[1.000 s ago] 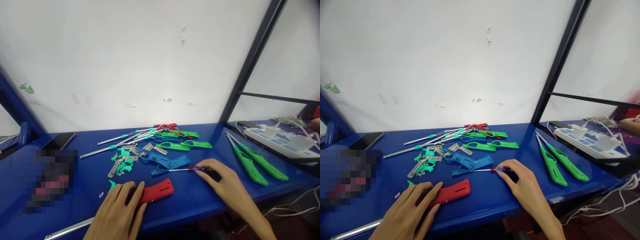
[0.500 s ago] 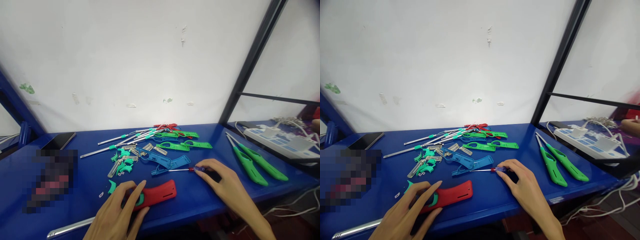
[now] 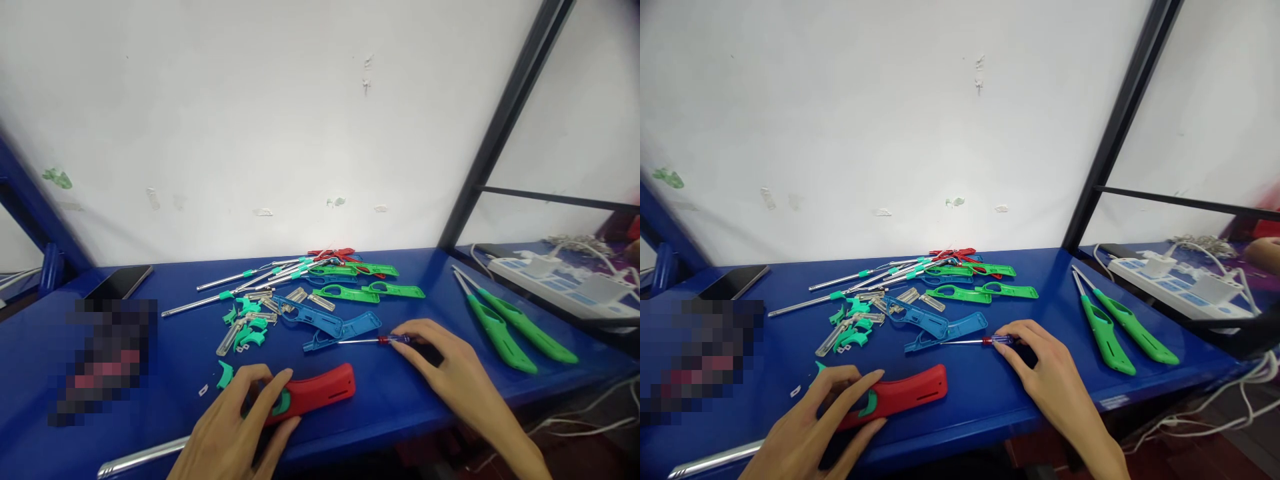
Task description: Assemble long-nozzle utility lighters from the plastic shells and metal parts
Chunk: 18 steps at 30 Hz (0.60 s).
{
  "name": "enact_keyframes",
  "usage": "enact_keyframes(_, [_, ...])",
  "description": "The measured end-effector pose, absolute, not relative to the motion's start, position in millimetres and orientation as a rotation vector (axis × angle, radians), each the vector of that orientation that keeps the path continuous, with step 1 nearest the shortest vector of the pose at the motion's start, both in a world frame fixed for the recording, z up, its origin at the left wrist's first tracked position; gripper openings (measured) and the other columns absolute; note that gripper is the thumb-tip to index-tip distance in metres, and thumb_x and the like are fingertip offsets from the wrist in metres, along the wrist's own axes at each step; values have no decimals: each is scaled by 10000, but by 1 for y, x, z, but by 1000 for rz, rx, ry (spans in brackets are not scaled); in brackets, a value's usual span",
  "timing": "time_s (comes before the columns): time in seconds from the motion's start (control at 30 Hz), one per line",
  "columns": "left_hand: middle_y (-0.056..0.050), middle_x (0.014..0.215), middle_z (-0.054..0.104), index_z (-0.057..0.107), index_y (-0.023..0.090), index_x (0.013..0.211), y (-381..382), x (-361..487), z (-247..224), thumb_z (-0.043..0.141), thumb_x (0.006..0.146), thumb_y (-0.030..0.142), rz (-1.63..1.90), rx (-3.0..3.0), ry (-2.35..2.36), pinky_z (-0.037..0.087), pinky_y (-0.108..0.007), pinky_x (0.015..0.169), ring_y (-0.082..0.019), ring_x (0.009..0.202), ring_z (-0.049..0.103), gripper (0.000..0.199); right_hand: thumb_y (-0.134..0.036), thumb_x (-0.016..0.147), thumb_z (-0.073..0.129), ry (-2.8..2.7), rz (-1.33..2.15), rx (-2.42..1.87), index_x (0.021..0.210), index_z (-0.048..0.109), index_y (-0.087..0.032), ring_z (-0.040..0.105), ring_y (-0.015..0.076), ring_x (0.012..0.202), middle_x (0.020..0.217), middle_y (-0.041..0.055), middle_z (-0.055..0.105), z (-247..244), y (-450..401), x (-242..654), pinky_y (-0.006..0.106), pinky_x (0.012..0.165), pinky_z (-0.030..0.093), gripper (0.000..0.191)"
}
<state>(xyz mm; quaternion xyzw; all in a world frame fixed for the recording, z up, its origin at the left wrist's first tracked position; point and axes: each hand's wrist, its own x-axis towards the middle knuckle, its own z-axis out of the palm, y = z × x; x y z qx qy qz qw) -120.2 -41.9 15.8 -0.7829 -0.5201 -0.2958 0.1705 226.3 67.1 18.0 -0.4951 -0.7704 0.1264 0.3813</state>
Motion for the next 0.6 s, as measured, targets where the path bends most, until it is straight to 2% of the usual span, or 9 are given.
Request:
enact_keyframes(0.3, [-66,1225,692,587,272,1391,-42,-119,17,430,1112,517,-812,-2164,-1463,661,-274,831,-180,978,785,404,-512,1019,665,-1966,292,-1264,1063,766,-309,721,258,1015,1126,25,764,19,67,226,365,923,563,231])
enact_keyframes(0.6, [-10,1060,773,633,281,1274,-39,-113,29,434,1115,524,-923,-2166,-1416,639,-239,771,-163,872,791,352,-511,1023,659,-1972,291,-1251,1065,767,-289,727,272,1013,1120,50,768,19,67,225,387,928,573,251])
